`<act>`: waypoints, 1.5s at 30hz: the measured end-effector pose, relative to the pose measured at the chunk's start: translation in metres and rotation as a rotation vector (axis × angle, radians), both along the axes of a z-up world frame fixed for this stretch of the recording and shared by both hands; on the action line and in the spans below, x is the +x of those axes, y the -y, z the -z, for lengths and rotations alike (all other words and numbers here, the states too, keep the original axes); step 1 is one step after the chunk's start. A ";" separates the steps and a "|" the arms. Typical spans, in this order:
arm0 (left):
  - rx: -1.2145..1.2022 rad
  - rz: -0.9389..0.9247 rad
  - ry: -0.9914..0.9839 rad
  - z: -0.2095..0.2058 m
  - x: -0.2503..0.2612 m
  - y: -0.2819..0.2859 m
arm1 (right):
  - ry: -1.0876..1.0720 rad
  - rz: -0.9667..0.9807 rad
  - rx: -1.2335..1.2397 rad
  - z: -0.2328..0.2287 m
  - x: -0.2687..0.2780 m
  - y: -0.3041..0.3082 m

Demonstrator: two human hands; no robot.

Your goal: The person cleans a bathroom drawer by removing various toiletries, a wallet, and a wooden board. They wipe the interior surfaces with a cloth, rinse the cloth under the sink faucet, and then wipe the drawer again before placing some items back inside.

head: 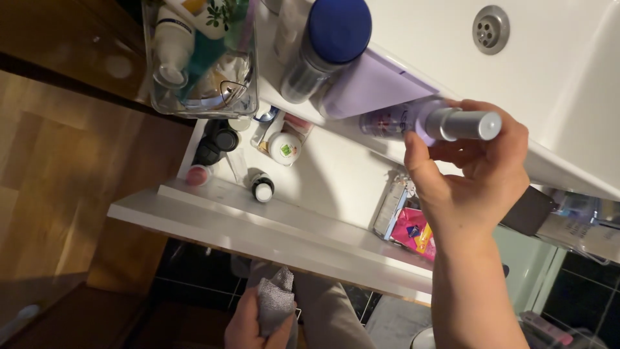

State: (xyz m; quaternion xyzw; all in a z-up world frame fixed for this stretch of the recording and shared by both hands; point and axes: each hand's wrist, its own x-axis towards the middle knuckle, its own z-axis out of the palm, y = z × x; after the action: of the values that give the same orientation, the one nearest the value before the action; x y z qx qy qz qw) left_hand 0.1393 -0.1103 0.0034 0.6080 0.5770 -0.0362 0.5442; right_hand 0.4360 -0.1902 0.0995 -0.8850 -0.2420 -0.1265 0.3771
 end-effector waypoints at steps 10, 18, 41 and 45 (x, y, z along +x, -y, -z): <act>-0.118 0.038 -0.089 -0.010 0.007 -0.020 | 0.069 -0.041 -0.021 0.009 -0.012 -0.007; -0.142 0.068 -0.116 -0.012 0.011 -0.031 | 0.055 -0.032 0.011 0.031 0.000 -0.007; -0.127 -0.030 -0.020 0.011 -0.029 -0.007 | -0.063 0.242 0.303 0.101 -0.009 -0.032; 0.037 0.293 0.392 -0.019 0.014 -0.040 | -0.177 0.197 0.420 0.112 -0.020 -0.002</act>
State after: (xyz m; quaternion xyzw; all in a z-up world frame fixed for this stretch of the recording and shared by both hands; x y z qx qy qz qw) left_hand 0.1538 -0.0705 0.0220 0.6905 0.3665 0.0146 0.6235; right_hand 0.4159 -0.1878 -0.0126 -0.8142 -0.0889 -0.1320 0.5584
